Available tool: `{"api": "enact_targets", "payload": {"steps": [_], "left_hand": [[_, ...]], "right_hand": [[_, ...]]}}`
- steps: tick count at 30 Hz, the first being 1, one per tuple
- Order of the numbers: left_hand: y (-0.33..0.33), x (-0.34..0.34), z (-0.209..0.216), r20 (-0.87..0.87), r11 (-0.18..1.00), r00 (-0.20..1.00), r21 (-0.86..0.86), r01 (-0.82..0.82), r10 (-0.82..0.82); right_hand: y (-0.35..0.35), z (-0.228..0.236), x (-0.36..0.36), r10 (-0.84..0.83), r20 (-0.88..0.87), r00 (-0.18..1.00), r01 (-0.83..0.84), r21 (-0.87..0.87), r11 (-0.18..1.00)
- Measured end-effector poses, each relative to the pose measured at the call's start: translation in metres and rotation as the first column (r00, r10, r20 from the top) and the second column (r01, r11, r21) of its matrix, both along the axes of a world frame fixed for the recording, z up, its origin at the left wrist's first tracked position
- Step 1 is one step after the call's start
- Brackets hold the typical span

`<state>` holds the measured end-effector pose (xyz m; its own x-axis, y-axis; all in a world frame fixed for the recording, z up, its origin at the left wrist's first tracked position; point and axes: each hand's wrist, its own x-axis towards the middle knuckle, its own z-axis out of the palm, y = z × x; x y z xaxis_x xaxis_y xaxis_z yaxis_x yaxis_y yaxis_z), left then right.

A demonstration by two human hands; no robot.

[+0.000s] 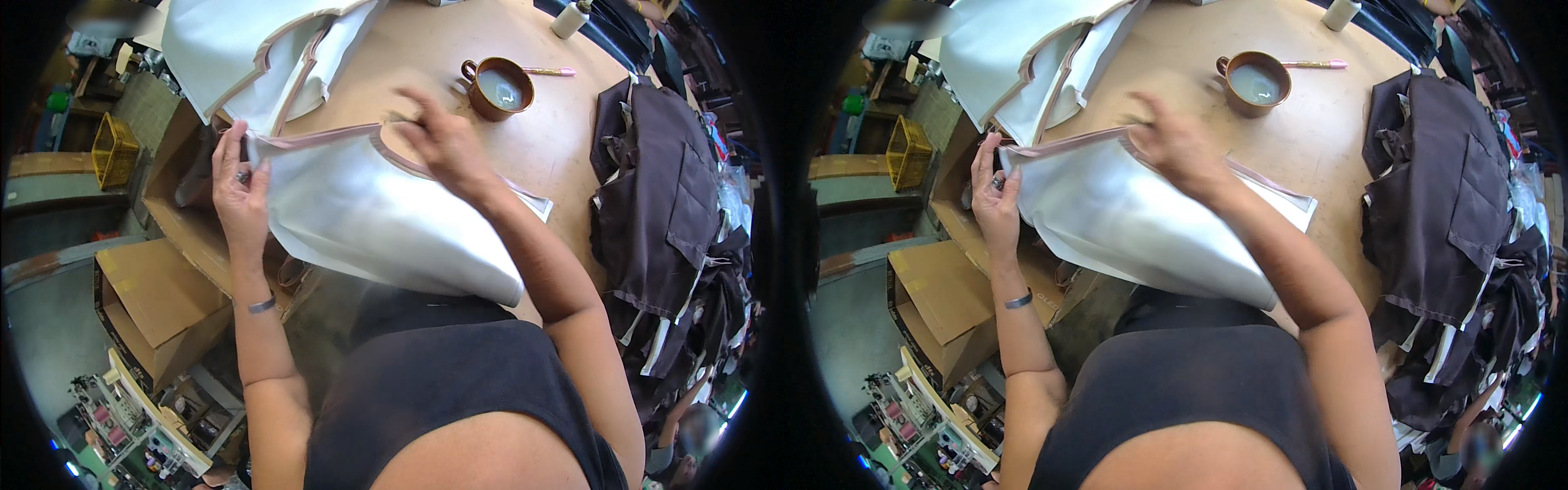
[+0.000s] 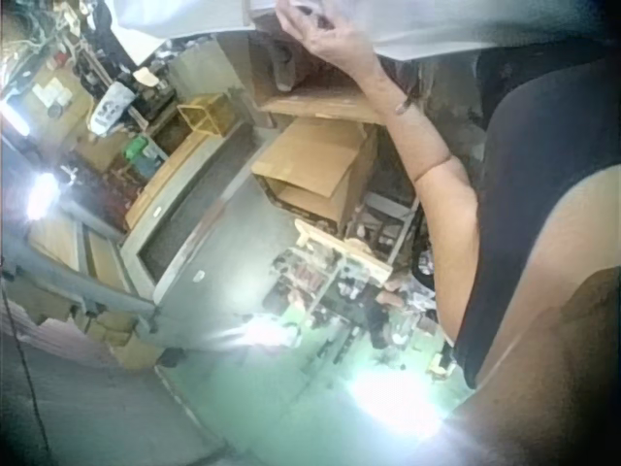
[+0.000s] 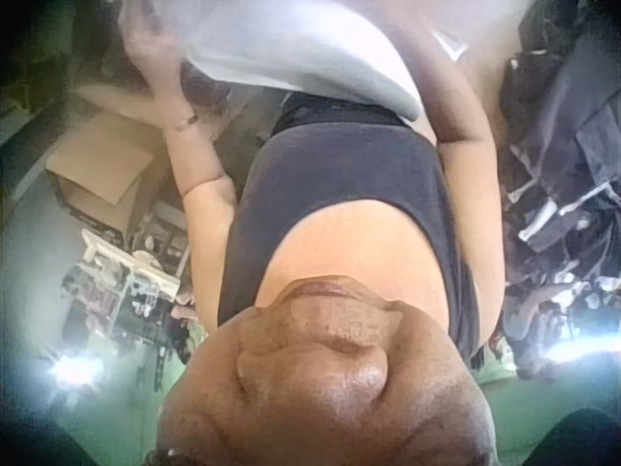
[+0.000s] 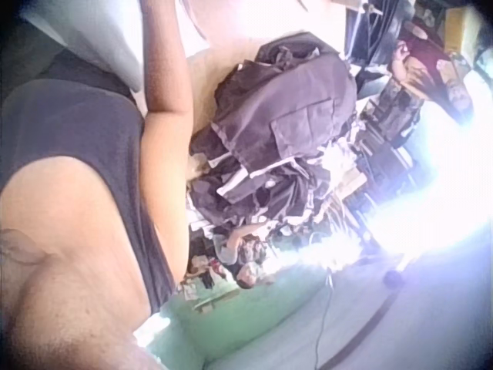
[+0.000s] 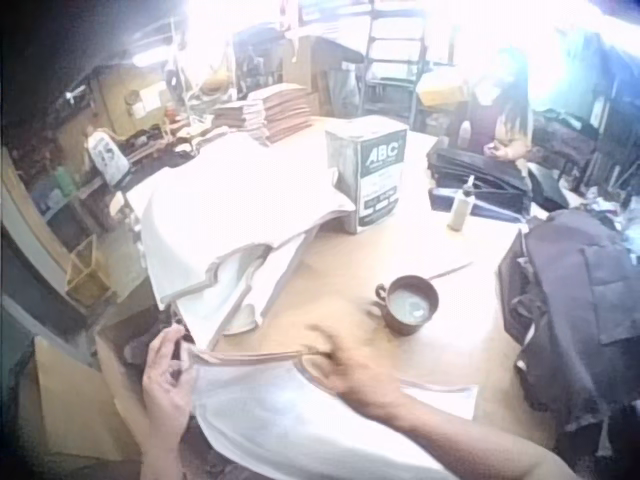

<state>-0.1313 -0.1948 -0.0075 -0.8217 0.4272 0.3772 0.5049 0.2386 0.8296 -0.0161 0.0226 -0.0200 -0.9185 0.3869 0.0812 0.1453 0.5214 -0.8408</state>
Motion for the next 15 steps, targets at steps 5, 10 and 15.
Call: {"api": "enact_targets", "payload": {"steps": [5,10,15], "left_hand": [[-0.040,-0.001,-0.016,0.100,0.982,0.981,0.079,-0.172,0.164],[-0.115,0.045,-0.049,0.804,0.859,0.594,-0.286,0.425,-0.026],[-0.134,0.142,-0.131,0.751,-0.086,0.658,-0.660,0.746,-0.058]], "right_hand": [[0.064,-0.045,0.094,-0.311,0.100,0.945,0.277,0.259,0.925],[0.105,-0.065,0.153,-0.429,0.088,0.899,0.306,0.575,0.759],[0.124,-0.053,0.162,-0.497,0.114,0.860,0.309,0.659,0.686]]}}
